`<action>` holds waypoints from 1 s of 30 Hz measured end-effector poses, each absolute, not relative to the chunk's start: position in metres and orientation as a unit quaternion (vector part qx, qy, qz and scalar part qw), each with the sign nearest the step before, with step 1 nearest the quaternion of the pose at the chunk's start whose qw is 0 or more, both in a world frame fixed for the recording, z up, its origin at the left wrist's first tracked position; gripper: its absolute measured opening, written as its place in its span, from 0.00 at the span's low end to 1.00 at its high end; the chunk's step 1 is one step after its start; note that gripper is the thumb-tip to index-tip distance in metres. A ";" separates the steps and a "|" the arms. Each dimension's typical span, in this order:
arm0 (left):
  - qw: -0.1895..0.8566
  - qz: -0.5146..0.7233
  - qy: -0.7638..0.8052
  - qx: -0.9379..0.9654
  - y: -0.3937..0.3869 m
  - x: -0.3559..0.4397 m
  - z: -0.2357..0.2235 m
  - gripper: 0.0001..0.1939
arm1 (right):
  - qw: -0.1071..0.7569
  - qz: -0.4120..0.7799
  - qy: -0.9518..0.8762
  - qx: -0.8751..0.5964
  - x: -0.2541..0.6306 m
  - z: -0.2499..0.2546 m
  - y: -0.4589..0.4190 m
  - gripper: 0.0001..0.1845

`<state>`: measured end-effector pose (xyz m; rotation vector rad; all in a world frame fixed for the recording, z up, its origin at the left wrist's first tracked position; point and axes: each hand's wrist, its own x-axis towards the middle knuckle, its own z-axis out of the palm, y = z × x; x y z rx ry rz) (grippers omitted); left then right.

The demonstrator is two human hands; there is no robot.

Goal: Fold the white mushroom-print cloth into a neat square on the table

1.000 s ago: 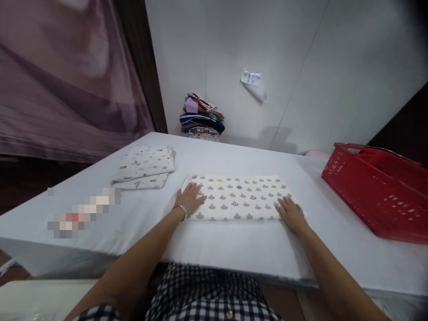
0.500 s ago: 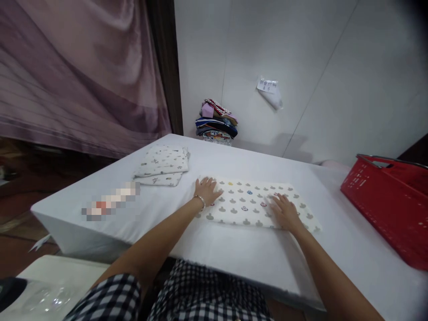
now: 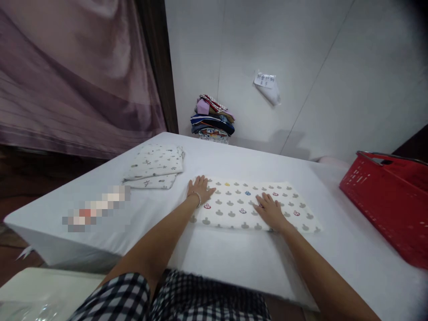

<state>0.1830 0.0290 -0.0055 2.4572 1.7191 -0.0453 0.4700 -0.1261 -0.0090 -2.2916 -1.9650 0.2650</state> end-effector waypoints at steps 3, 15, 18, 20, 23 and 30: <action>0.068 -0.016 0.572 0.817 0.027 0.183 -0.003 0.39 | 0.069 0.100 -0.669 -0.733 0.450 0.002 -0.106 0.32; 0.059 -0.010 0.579 0.813 0.031 0.181 -0.007 0.40 | 0.083 0.097 -0.737 -0.664 0.382 -0.006 -0.026 0.34; 0.054 -0.011 0.582 0.811 0.031 0.185 -0.002 0.40 | 0.090 0.097 -0.737 -0.663 0.383 -0.009 -0.027 0.34; 0.033 0.008 0.572 0.820 0.030 0.192 0.003 0.39 | 0.096 0.094 -0.736 -0.663 0.384 -0.009 -0.028 0.34; 0.001 0.047 0.521 0.852 0.029 0.209 0.005 0.36 | 0.105 0.083 -0.736 -0.664 0.383 -0.008 -0.028 0.33; 0.051 0.000 0.512 0.857 0.036 0.225 -0.008 0.39 | 0.095 0.138 -0.736 -0.656 0.386 0.001 -0.021 0.34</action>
